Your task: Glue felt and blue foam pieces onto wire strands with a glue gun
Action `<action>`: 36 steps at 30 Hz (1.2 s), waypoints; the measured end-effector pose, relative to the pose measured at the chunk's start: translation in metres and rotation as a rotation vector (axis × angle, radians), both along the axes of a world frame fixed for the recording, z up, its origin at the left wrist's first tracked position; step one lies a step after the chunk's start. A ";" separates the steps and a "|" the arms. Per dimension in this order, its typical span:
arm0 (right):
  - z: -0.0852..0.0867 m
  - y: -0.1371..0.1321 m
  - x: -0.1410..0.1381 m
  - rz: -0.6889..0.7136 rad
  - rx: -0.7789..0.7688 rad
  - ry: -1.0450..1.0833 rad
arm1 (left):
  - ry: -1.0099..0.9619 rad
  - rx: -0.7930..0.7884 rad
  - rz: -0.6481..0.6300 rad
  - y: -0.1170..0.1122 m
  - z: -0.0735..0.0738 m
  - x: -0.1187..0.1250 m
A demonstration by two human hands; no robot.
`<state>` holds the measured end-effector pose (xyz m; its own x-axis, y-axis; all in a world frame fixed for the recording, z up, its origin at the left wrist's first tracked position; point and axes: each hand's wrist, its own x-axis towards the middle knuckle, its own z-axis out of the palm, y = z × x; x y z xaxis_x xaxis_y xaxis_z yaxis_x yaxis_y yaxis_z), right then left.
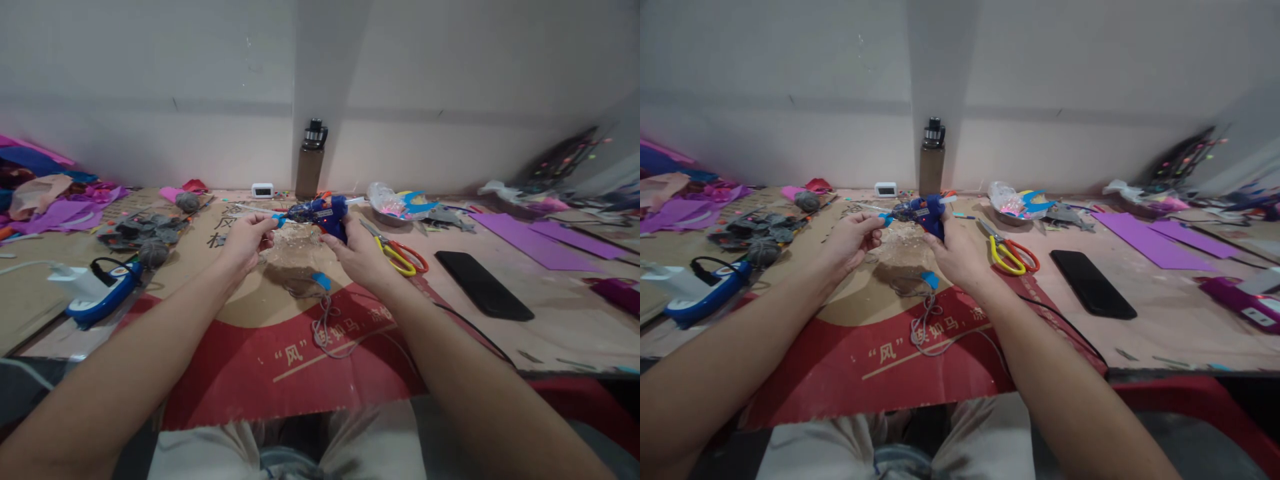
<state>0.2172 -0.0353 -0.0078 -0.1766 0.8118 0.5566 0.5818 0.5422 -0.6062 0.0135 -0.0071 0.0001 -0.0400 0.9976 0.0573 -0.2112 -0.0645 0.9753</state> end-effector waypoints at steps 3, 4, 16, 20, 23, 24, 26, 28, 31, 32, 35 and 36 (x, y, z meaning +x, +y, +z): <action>0.000 0.000 0.000 -0.001 0.005 -0.007 | -0.005 0.003 0.001 0.000 0.000 0.000; 0.000 0.000 0.001 -0.004 0.002 -0.011 | -0.010 0.006 0.002 -0.001 0.000 0.000; 0.001 -0.001 0.001 -0.034 -0.019 -0.024 | -0.012 0.024 0.004 -0.001 0.000 0.001; 0.000 0.000 0.001 -0.015 -0.006 -0.009 | -0.008 0.013 0.005 -0.001 0.001 0.001; 0.001 0.000 0.001 -0.011 -0.003 -0.005 | -0.007 0.009 0.005 -0.003 0.002 0.002; 0.001 0.000 0.001 -0.013 -0.004 -0.006 | -0.006 0.009 0.006 -0.004 0.003 0.002; 0.001 0.000 0.001 -0.018 -0.010 -0.011 | -0.003 0.007 0.011 -0.004 0.003 0.002; 0.001 0.000 0.001 -0.018 -0.014 -0.016 | -0.003 0.007 0.013 -0.004 0.003 0.002; 0.001 0.000 0.001 -0.014 -0.006 -0.015 | -0.008 0.014 0.011 -0.003 0.002 0.002; 0.001 0.000 0.001 -0.012 -0.003 -0.015 | -0.009 0.016 0.011 -0.003 0.001 0.002; 0.001 0.000 0.001 -0.017 -0.004 -0.016 | -0.003 0.015 0.018 -0.002 0.001 0.002; 0.002 0.000 0.001 -0.022 -0.006 -0.019 | 0.000 0.016 0.022 -0.003 0.001 0.002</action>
